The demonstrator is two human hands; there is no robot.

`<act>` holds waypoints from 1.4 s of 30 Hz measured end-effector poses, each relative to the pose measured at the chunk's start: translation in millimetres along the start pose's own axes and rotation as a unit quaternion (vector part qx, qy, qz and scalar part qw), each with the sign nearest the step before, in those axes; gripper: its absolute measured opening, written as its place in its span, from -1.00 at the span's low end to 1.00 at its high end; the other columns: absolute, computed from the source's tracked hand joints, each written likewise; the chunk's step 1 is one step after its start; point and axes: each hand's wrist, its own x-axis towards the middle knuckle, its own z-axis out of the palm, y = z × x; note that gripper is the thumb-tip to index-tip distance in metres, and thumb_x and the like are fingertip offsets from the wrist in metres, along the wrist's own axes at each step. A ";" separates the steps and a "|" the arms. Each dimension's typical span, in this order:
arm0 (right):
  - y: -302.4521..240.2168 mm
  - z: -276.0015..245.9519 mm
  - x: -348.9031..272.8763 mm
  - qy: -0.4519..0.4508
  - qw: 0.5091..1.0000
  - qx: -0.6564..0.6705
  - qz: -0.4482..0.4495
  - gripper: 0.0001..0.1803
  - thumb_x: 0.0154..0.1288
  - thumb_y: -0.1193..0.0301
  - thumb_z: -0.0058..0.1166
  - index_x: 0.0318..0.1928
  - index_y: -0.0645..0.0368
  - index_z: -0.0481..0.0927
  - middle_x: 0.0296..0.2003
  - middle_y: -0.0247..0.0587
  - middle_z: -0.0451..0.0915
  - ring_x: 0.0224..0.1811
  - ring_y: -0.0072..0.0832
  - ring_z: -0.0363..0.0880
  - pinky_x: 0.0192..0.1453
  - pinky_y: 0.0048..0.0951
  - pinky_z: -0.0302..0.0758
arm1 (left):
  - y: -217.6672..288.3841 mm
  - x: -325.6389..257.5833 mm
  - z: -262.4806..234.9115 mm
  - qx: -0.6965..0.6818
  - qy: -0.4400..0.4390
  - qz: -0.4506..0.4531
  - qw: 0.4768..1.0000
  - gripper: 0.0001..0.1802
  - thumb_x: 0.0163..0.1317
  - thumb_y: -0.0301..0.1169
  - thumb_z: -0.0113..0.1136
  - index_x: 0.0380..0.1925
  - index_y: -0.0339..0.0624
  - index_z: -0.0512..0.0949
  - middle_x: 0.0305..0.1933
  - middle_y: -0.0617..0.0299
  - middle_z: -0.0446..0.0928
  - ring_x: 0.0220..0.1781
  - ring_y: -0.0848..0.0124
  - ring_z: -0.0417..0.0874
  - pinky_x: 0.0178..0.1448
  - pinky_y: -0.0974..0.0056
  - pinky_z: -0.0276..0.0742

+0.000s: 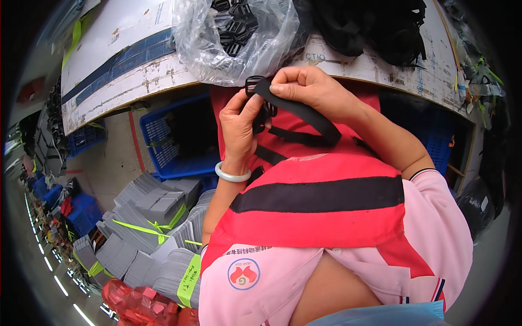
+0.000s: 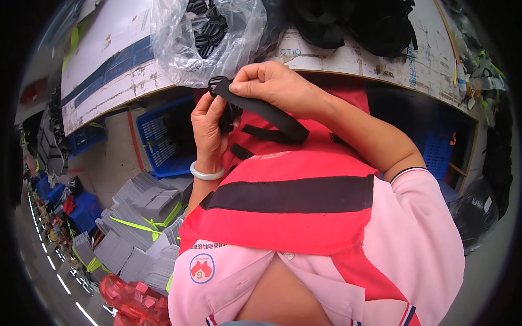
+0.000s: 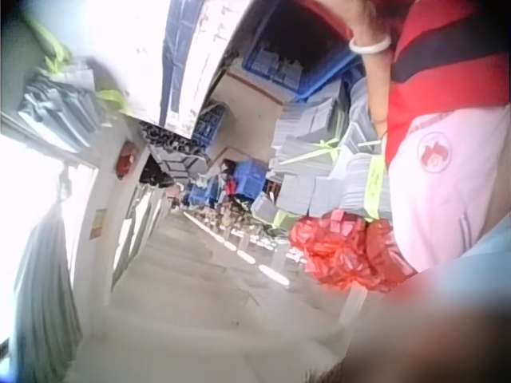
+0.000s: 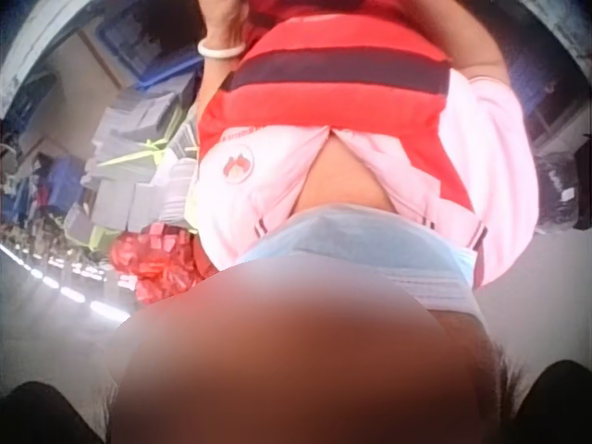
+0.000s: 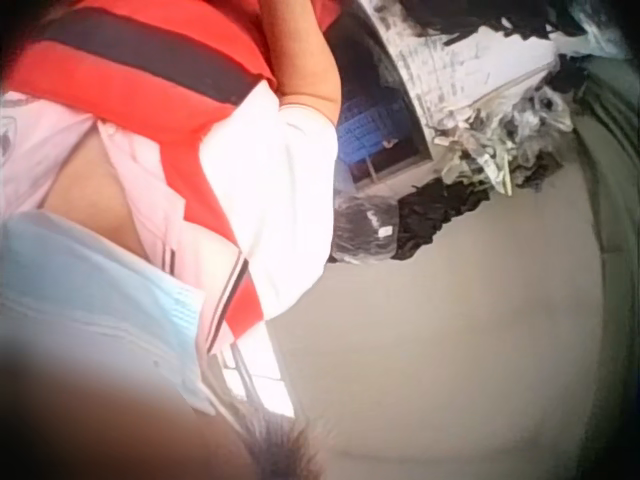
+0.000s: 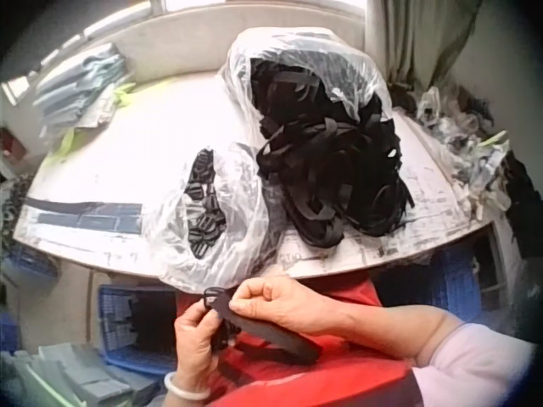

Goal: Threading plastic buckles onto black nylon straps at a factory workbench.

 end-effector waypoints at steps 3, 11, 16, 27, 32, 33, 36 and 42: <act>2.3 5.9 -3.1 -0.015 0.999 0.038 0.035 -0.78 0.43 0.29 0.04 -0.20 0.21 0.57 -0.43 -0.53 0.52 -0.43 -0.85 0.40 -0.37 -0.79 0.32 | -2.9 -1.1 3.9 0.043 0.018 0.050 0.998 -0.83 0.28 -0.48 0.23 -0.15 -0.29 0.62 -0.38 0.26 0.59 -0.50 0.57 0.55 -0.55 0.48 0.43; 0.1 18.8 -2.8 0.034 0.975 0.216 0.048 -0.79 0.44 0.27 0.02 -0.21 0.15 0.49 -0.61 -0.49 0.44 -0.74 -0.75 0.26 -0.69 -0.68 0.16 | -14.0 4.3 5.6 0.233 0.054 0.257 0.936 -0.82 0.24 -0.58 0.25 -0.14 -0.30 0.63 -0.23 0.29 0.58 -0.34 0.58 0.56 -0.34 0.51 0.48; 0.9 23.3 2.1 0.088 0.985 0.152 0.003 -0.79 0.42 0.27 0.05 -0.18 0.17 0.50 -0.58 -0.47 0.46 -0.69 -0.72 0.34 -0.64 -0.68 0.26 | -13.0 6.5 5.8 0.271 0.056 0.308 0.910 -0.80 0.23 -0.61 0.23 -0.13 -0.32 0.63 -0.21 0.25 0.59 -0.26 0.56 0.56 -0.24 0.47 0.50; 3.6 4.3 11.7 -0.015 0.999 0.016 -0.025 -0.88 0.34 0.44 0.13 -0.16 0.21 0.60 -0.32 -0.42 0.56 -0.28 -0.69 0.50 -0.14 -0.69 0.43 | 16.8 -1.6 -15.8 -0.090 -0.029 -0.090 0.991 -0.65 0.37 -0.36 0.12 0.07 -0.35 0.50 -0.36 0.24 0.59 -0.54 0.53 0.55 -0.60 0.46 0.44; 3.0 19.0 3.4 0.058 0.908 -0.186 -0.371 -0.92 0.30 0.54 0.16 -0.20 0.26 0.62 -0.24 -0.39 0.55 -0.22 -0.69 0.49 -0.22 -0.64 0.42 | 11.9 0.1 -7.3 -0.014 0.027 -0.050 0.998 -0.69 0.34 -0.38 0.16 -0.01 -0.35 0.55 -0.41 0.23 0.60 -0.57 0.53 0.53 -0.60 0.48 0.39; -7.2 25.4 -11.8 0.040 0.951 -0.106 -0.288 -0.92 0.30 0.57 0.14 -0.20 0.26 0.61 -0.35 -0.42 0.55 -0.41 -0.72 0.47 -0.38 -0.66 0.39 | 11.5 -3.0 -5.4 0.017 0.068 -0.017 0.997 -0.72 0.29 -0.40 0.24 -0.07 -0.36 0.60 -0.41 0.22 0.62 -0.59 0.54 0.53 -0.61 0.47 0.39; -15.7 25.7 -13.2 0.083 0.965 -0.118 -0.221 -0.92 0.32 0.52 0.15 -0.20 0.25 0.60 -0.50 -0.44 0.52 -0.57 -0.75 0.41 -0.51 -0.68 0.34 | 13.2 -4.4 -4.2 0.046 0.097 0.011 0.994 -0.74 0.26 -0.42 0.28 -0.11 -0.35 0.63 -0.37 0.23 0.65 -0.57 0.57 0.54 -0.60 0.49 0.37; 4.1 11.5 0.3 0.082 0.981 -0.175 -0.013 -0.78 0.33 0.40 0.14 -0.42 0.23 0.46 -0.61 -0.37 0.51 -0.72 -0.75 0.36 -0.68 -0.69 0.25 | 7.2 -8.5 2.2 0.226 0.084 0.153 0.958 -0.80 0.24 -0.54 0.27 -0.14 -0.35 0.65 -0.32 0.30 0.63 -0.35 0.62 0.55 -0.23 0.54 0.45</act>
